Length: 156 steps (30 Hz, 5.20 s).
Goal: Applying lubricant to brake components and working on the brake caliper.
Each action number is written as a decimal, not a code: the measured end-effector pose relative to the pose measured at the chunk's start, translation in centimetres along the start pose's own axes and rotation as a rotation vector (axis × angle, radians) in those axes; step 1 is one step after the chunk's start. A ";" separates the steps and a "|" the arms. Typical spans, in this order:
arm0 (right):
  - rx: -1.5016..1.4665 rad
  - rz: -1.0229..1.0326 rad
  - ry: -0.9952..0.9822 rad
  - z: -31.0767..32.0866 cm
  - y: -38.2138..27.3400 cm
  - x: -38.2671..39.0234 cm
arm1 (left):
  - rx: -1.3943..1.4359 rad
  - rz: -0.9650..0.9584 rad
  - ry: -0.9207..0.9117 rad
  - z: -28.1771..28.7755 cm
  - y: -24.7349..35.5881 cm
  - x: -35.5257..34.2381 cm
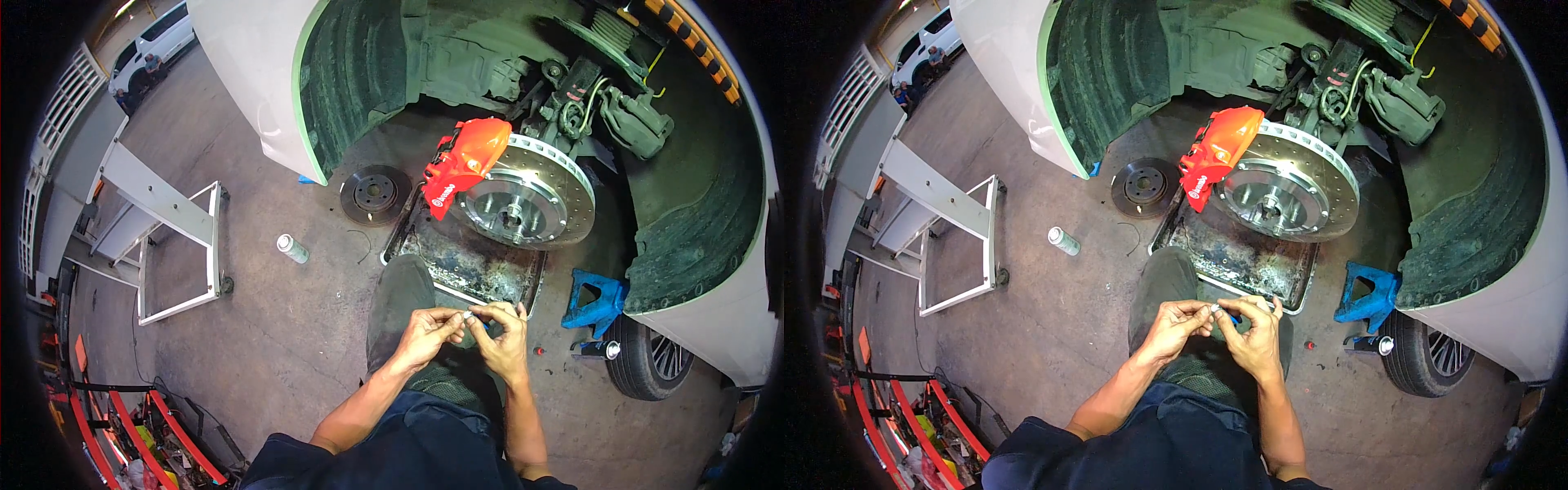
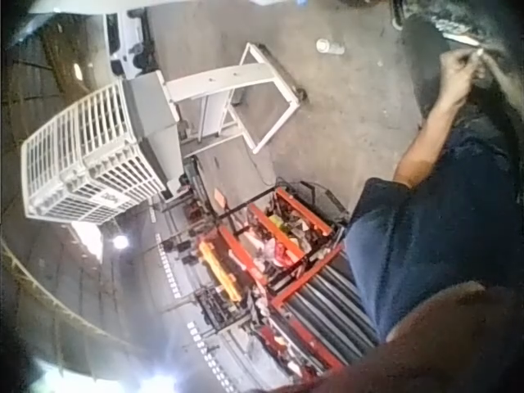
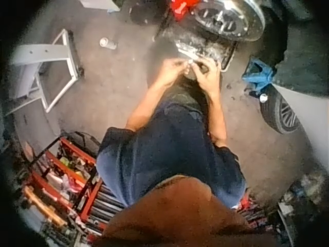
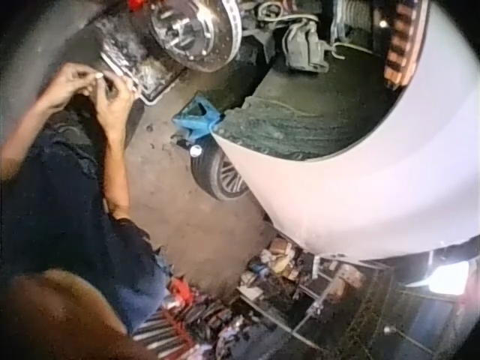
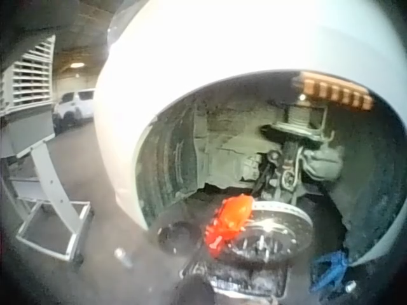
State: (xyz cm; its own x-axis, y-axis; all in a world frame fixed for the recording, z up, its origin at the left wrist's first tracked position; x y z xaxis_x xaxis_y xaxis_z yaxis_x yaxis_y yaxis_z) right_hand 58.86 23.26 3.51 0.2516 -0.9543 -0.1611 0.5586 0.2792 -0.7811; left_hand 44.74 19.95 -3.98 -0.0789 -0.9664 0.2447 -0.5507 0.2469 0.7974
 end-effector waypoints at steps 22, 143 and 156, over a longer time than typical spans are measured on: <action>-0.134 -0.120 -0.242 0.1 1.0 -1.3 | -0.157 -0.112 -0.041 -0.4 1.7 -0.2; -0.046 0.010 -0.293 0.6 -1.1 -1.1 | -0.013 -0.046 -0.145 -0.5 2.3 0.5; 0.065 0.071 -0.218 0.9 -1.9 -1.0 | 0.075 -0.024 -0.081 -0.5 1.3 0.7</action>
State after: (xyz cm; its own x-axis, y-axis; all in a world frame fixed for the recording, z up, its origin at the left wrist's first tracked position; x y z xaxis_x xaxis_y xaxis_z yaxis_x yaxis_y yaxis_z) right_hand 58.30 23.78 5.68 0.4526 -0.8886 -0.0748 0.5815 0.3577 -0.7307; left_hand 44.39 19.64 -2.53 -0.1303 -0.9754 0.1780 -0.6133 0.2203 0.7585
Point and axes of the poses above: each hand's wrist, its own x-axis away from the middle knuckle, its own z-axis out of the back of the hand, y = z × x, the point moved 7 cm from there along -x, towards the middle knuckle, and after that the axes turned 3 degrees about x, right-handed, at the moved point
